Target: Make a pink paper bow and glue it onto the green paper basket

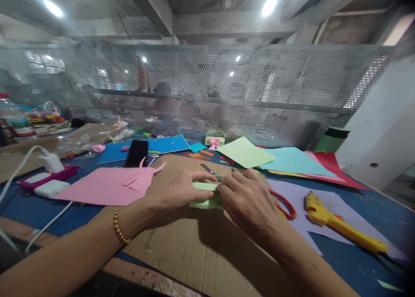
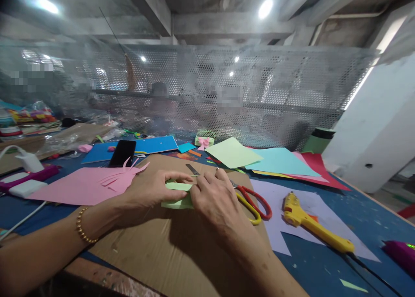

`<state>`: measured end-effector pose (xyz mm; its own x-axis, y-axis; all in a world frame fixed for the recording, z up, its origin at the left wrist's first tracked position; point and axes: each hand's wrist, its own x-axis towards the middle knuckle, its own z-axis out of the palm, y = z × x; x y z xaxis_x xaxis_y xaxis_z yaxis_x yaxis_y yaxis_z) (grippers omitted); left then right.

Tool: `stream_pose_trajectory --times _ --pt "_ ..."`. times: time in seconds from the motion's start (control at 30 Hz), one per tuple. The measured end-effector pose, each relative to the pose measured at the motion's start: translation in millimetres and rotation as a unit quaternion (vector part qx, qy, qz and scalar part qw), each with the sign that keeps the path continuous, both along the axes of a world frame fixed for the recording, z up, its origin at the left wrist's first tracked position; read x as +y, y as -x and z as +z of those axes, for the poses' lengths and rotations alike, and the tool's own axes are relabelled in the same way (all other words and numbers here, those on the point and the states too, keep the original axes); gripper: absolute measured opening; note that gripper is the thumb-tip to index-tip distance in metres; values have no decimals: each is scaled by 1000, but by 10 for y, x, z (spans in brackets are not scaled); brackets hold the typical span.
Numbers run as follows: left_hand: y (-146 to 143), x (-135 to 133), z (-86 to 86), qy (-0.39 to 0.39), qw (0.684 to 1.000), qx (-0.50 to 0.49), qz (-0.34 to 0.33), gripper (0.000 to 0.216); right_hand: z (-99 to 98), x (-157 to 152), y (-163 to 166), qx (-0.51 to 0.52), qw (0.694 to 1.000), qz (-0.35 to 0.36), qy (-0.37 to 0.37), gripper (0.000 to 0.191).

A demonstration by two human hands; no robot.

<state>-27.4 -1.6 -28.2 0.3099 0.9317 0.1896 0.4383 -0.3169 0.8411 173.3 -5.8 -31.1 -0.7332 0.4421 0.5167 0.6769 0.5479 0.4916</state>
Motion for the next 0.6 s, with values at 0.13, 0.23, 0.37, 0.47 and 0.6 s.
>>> stream_pose_trajectory --times 0.13,0.23,0.37,0.47,0.6 --pt "26 55 -33 -15 999 7 -28 28 6 -29 3 5 1000 -3 -7 17" --pt "21 64 -37 -16 1000 8 -18 23 4 -51 15 4 1000 -2 -11 18" --pt "4 24 2 -25 1000 15 -5 20 5 -58 26 5 1000 2 -9 19" --pt "8 10 24 -34 999 23 2 20 -1 -45 18 4 1000 2 -8 20" --pt "32 50 -13 -41 999 25 3 20 -19 -27 -1 5 1000 -1 -11 18"
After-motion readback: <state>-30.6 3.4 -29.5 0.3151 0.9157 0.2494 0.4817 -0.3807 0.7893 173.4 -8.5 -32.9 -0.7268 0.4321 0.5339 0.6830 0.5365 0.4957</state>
